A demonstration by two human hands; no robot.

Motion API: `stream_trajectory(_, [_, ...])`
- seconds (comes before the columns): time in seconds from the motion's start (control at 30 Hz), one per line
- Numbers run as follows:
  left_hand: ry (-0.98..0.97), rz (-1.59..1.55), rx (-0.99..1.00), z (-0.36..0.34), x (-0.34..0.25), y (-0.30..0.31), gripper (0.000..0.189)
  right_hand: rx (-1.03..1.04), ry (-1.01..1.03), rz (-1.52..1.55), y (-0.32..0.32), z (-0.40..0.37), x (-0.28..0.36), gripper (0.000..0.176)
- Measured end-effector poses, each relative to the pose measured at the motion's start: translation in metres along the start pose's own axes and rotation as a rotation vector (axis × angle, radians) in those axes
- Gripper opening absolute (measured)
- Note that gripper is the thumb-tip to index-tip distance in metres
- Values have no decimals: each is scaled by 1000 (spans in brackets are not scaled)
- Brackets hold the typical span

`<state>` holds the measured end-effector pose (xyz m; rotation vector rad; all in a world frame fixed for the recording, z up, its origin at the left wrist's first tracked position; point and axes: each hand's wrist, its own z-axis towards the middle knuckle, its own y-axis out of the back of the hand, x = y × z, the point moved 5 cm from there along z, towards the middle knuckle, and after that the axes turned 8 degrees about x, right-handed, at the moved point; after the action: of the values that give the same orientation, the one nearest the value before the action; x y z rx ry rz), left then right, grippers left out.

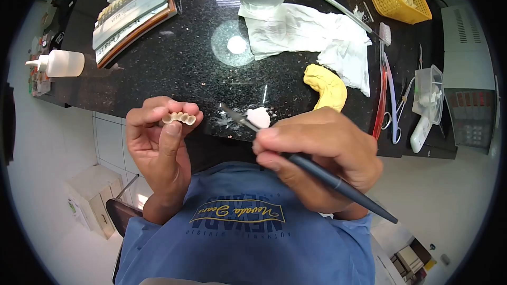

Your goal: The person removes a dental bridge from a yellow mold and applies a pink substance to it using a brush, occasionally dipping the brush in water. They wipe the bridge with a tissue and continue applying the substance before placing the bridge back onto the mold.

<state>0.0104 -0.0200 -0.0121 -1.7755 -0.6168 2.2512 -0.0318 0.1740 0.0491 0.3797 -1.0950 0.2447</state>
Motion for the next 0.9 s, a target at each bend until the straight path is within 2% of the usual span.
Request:
stream_trajectory(0.07, [-161, 283, 108, -1, -3, -4, 19, 60, -1, 30, -9, 0, -9, 25])
stream_trajectory(0.27, [-219, 469, 190, -2, -4, -8, 15, 33, 46, 76, -23, 5, -29, 16])
stream_trajectory(0.33, [-254, 531, 242, -2, -5, -9, 14, 119, 141, 65, -26, 6, -29, 14])
stream_trajectory(0.47, [-281, 541, 259, 0, -2, -10, 15, 115, 54, 116, -29, 10, -30, 14])
stream_trajectory(0.53, [-319, 409, 224, 0, -2, -8, 25, 141, 29, 143, -31, 12, -32, 14])
stream_trajectory(0.77, [-352, 424, 237, 0, -3, -8, 24, 127, -25, 161, -35, 10, -35, 13])
stream_trajectory(0.83, [-303, 557, 295, 0, -4, -11, 16, 152, 13, 137, -35, 11, -34, 15])
stream_trajectory(0.9, [-300, 555, 298, 1, -4, -12, 16, 165, -1, 124, -35, 10, -33, 16])
